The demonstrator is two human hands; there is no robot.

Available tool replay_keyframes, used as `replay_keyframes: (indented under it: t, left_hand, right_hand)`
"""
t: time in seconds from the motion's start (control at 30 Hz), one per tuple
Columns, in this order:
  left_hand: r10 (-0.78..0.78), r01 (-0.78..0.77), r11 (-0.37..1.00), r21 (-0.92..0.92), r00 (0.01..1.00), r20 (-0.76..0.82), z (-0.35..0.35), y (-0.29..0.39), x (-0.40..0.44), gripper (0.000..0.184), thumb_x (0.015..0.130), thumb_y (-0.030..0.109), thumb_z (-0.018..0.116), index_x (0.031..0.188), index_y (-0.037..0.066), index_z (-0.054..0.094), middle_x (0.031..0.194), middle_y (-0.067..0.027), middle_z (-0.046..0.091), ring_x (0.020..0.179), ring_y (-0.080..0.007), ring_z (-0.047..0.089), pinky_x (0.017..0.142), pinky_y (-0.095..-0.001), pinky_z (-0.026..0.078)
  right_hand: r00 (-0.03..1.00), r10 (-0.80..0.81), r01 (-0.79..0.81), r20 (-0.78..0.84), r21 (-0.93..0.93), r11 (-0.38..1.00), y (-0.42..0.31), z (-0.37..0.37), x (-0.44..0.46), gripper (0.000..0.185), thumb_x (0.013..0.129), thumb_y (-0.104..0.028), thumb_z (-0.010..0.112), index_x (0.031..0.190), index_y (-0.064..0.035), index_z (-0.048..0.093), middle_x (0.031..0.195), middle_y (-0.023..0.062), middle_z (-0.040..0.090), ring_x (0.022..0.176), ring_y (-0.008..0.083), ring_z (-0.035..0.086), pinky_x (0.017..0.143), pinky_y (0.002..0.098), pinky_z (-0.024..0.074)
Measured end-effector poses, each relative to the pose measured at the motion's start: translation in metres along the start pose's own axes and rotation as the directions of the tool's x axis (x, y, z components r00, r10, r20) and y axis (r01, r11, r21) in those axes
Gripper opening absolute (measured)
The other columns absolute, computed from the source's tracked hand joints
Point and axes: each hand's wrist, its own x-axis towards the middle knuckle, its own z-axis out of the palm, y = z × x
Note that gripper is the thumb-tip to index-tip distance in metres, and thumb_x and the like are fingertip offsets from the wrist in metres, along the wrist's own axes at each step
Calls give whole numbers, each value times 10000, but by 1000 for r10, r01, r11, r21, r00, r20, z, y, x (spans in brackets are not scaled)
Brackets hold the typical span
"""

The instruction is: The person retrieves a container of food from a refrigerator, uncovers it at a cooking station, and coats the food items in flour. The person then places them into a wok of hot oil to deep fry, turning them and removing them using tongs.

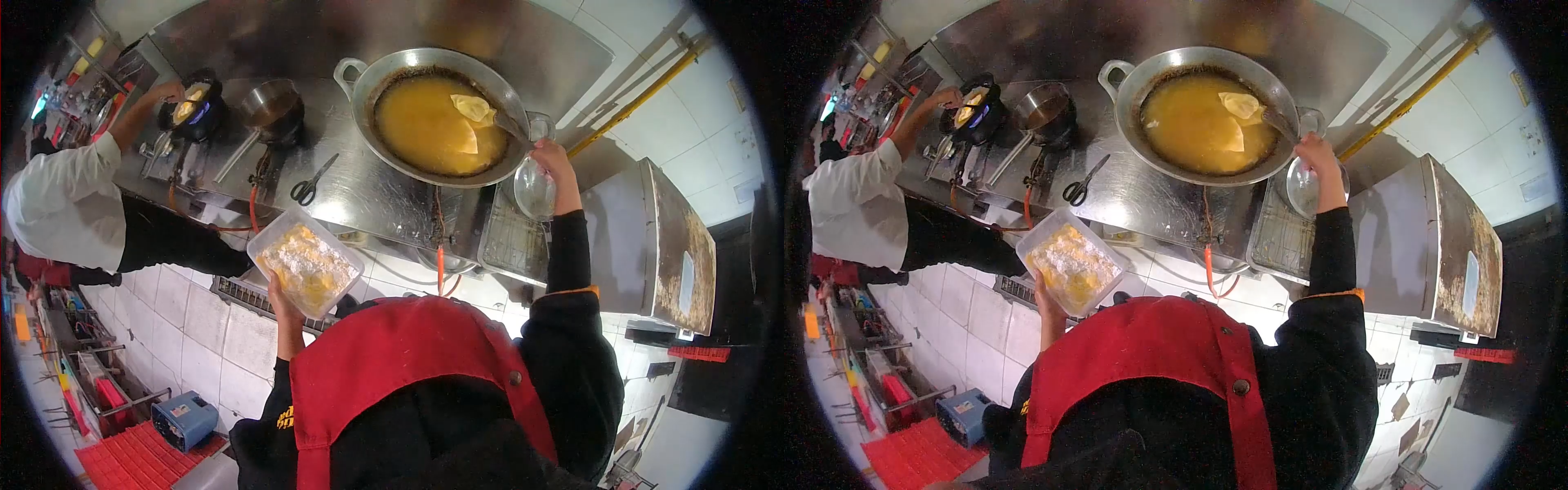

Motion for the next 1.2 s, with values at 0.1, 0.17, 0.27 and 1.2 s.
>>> replay_keyframes:
  t: [0.1,0.17,0.27,1.2]
  left_hand:
    - [22,-22,1000,-9,1000,10,-3,-1,-2,591,907,447,415,1284,-2,343,1217,-154,463,1073,-299,501,893,-429,426]
    - [36,-36,999,-39,999,10,-3,-1,-4,590,906,448,419,1280,-2,347,1214,-151,465,1064,-301,506,884,-430,432]
    - [60,-60,997,-45,998,-4,-2,2,-9,599,901,449,433,1281,-5,344,1211,-150,463,1058,-298,507,877,-429,438]
    - [97,-97,995,-3,994,-41,-10,0,-3,597,892,451,457,1255,-17,382,1189,-150,490,1023,-290,535,850,-420,452]
  right_hand:
    - [977,112,-127,179,77,989,17,8,35,187,748,-209,577,788,-32,529,590,102,525,427,208,519,352,349,363]
    - [902,218,-253,373,46,966,20,12,48,161,802,-214,595,774,-83,506,582,42,479,429,168,492,298,328,294]
    - [892,254,-362,375,254,897,13,19,51,193,842,-218,569,731,-113,451,552,1,396,395,146,435,284,308,236]
    - [855,4,-98,518,154,983,-18,-33,4,220,753,-257,663,687,-89,536,477,2,452,350,95,393,317,261,271]
